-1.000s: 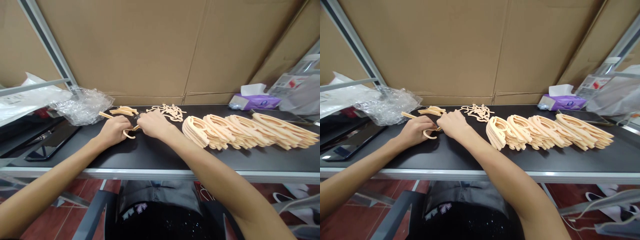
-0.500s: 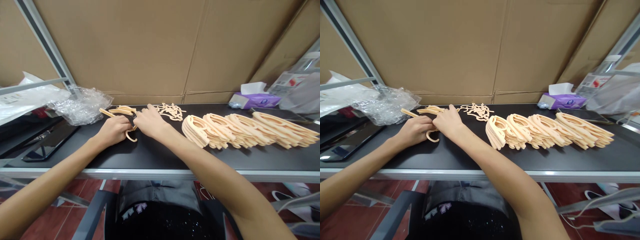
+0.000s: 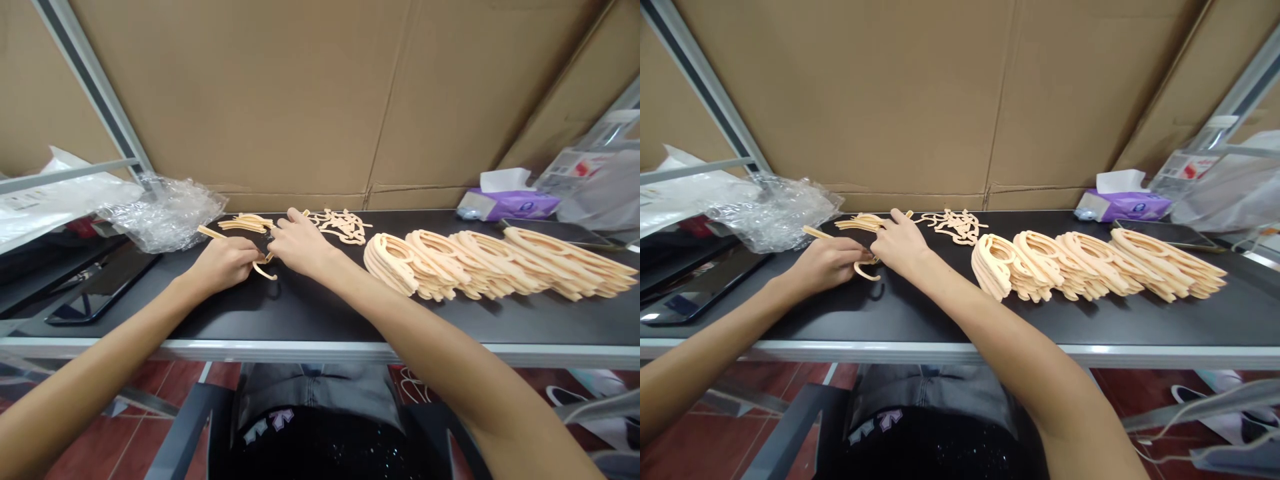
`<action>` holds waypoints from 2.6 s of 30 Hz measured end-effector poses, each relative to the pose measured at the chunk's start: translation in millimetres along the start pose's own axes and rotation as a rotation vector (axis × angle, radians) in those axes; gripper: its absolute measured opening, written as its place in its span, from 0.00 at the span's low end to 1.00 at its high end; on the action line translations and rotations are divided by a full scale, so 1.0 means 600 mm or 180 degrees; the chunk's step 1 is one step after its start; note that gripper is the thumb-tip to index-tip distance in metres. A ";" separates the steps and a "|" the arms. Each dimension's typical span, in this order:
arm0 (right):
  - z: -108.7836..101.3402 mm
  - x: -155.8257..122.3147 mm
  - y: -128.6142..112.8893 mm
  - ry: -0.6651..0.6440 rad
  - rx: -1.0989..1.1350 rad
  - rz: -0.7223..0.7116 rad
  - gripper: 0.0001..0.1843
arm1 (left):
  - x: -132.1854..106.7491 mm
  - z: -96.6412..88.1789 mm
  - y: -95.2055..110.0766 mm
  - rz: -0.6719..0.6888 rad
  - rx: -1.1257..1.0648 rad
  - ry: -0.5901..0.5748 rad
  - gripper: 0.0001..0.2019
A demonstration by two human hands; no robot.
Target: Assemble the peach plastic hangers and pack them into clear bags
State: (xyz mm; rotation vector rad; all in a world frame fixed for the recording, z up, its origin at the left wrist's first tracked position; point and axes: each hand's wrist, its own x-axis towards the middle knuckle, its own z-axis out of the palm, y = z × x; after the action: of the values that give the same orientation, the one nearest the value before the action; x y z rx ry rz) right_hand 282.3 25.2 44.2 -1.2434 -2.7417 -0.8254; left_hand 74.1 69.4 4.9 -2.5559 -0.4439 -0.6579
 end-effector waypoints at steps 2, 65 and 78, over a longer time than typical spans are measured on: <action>0.004 0.001 0.002 0.0045 -0.0047 -0.0055 0.17 | 0.000 -0.003 -0.003 -0.0006 -0.0071 -0.0110 0.17; 0.047 0.003 0.001 0.0027 0.1573 0.0508 0.13 | 0.022 -0.034 0.005 -0.2170 -0.1570 -0.0444 0.04; 0.044 -0.004 -0.010 0.0459 0.1016 0.0296 0.16 | 0.014 -0.037 -0.001 -0.2277 -0.1772 -0.0196 0.07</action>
State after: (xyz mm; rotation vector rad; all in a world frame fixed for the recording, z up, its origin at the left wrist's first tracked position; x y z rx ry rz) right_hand 284.9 32.7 18.6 -1.1844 -2.5500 -0.4279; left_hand 72.7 60.1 26.6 -2.9115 -1.4025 -1.0653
